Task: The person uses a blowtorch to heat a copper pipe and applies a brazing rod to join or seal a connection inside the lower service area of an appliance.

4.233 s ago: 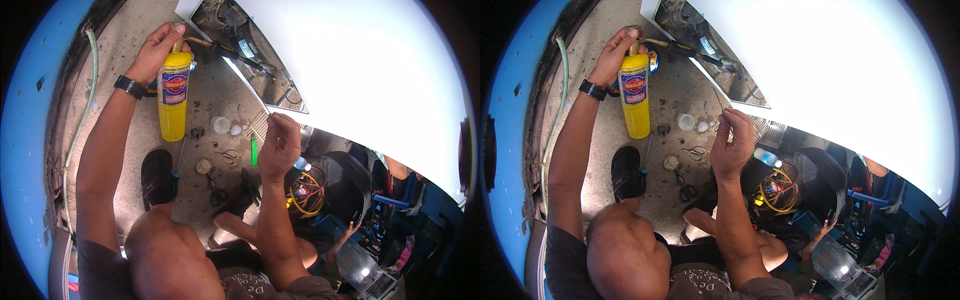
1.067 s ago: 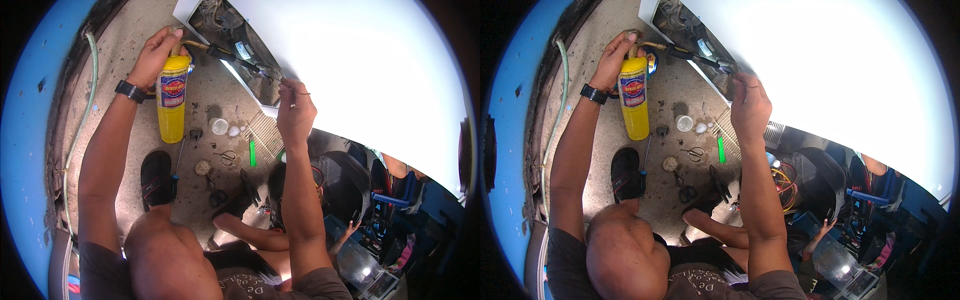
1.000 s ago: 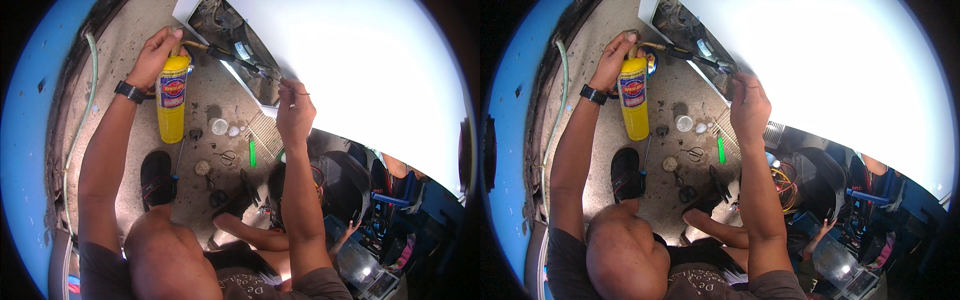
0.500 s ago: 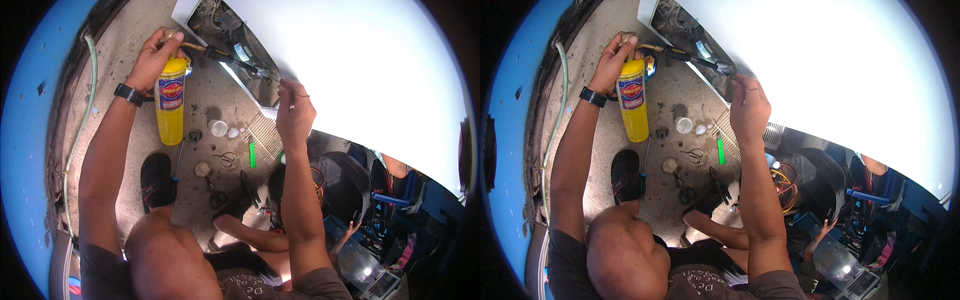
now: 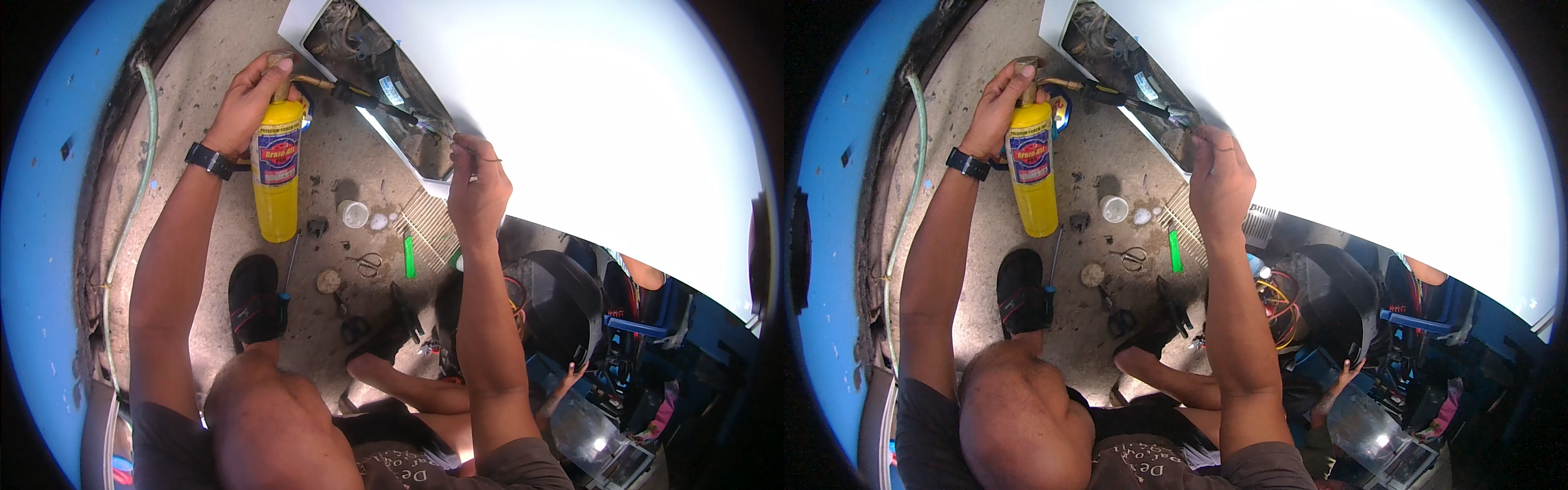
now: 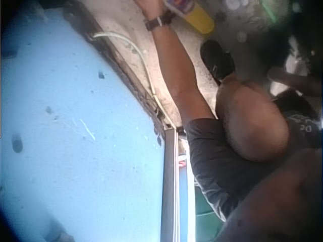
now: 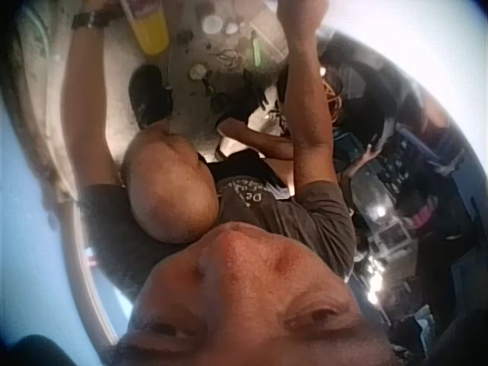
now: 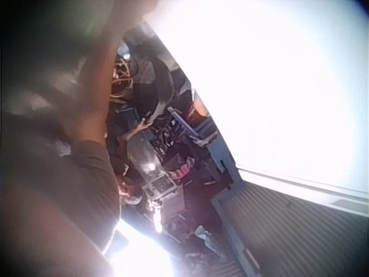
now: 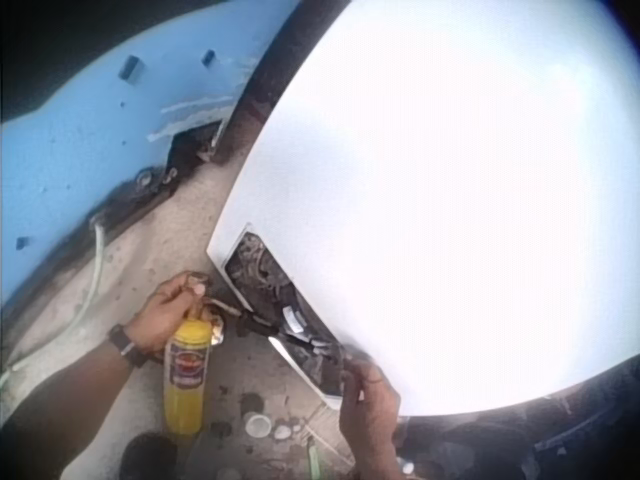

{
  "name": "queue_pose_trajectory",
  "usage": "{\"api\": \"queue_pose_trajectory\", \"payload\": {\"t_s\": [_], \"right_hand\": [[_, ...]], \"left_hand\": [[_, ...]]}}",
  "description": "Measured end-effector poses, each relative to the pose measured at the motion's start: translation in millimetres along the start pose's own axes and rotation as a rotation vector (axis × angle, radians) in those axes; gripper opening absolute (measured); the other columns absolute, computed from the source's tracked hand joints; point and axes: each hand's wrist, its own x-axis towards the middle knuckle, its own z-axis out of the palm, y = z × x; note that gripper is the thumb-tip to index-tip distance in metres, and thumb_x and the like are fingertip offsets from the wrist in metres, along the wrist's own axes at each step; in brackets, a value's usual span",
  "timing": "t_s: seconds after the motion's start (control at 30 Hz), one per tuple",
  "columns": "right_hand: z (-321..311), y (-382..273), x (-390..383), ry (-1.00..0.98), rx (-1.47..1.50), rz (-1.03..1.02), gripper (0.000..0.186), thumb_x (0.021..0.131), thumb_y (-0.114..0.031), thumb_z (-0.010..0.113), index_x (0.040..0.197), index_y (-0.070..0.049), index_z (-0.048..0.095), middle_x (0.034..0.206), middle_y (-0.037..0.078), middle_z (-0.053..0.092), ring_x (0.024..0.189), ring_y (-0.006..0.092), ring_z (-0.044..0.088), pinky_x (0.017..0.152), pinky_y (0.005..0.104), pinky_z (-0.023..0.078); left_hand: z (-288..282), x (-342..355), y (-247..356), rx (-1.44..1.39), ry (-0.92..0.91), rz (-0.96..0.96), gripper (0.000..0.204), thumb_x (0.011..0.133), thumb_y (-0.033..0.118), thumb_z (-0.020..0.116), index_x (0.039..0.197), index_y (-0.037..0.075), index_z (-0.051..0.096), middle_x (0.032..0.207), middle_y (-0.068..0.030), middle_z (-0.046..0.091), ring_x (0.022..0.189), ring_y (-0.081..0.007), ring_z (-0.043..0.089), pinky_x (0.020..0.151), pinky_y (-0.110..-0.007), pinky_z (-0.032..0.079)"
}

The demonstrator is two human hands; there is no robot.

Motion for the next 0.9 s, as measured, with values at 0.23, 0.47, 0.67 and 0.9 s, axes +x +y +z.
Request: {"api": "queue_pose_trajectory", "payload": {"t_s": [0.23, 0.47, 0.67, 0.9], "right_hand": [[1.9, -0.4, -2.1, 0.007, 0.022, -0.004, 0.007, 0.092, -0.007, 0.066, 0.099, -0.008, 0.063, 0.09, 0.012, 0.072, 0.072, 0.0291, 0.07, 0.061, 0.0359, 0.054], [0.1, -3.2, -2.4, -0.011, 0.015, 0.022, 0.007, 0.092, -0.008, 0.066, 0.099, -0.008, 0.063, 0.089, 0.012, 0.071, 0.071, 0.0292, 0.07, 0.061, 0.0363, 0.054], [0.9, 0.1, -2.8, -0.001, 0.017, 0.004, 0.008, 0.093, -0.009, 0.066, 0.1, -0.009, 0.063, 0.089, 0.012, 0.071, 0.071, 0.0297, 0.069, 0.061, 0.037, 0.053], [-0.9, -2.1, -2.2, -0.006, 0.009, 0.018, 0.008, 0.093, -0.009, 0.066, 0.1, -0.009, 0.062, 0.089, 0.011, 0.071, 0.072, 0.0295, 0.069, 0.061, 0.0369, 0.053]], "left_hand": [[1.5, -1.2, -0.2, 0.059, 0.008, 0.023, 0.035, 0.099, 0.042, 0.062, 0.114, 0.01, 0.058, 0.082, -0.0018, 0.067, 0.074, -0.0099, 0.066, 0.065, -0.025, 0.054], [6.7, -2.9, 4.1, 0.065, 0.035, 0.025, 0.033, 0.099, 0.039, 0.063, 0.113, 0.01, 0.057, 0.081, -0.0027, 0.067, 0.073, -0.0094, 0.066, 0.064, -0.024, 0.054], [6.1, -0.9, 2.1, 0.071, 0.034, 0.032, 0.032, 0.099, 0.039, 0.064, 0.111, 0.01, 0.056, 0.08, -0.0025, 0.066, 0.072, -0.0093, 0.066, 0.064, -0.024, 0.054], [8.0, -2.7, 5.1, 0.062, 0.035, 0.025, 0.033, 0.099, 0.038, 0.064, 0.112, 0.009, 0.055, 0.078, -0.0027, 0.066, 0.069, -0.0094, 0.065, 0.062, -0.024, 0.054]]}}
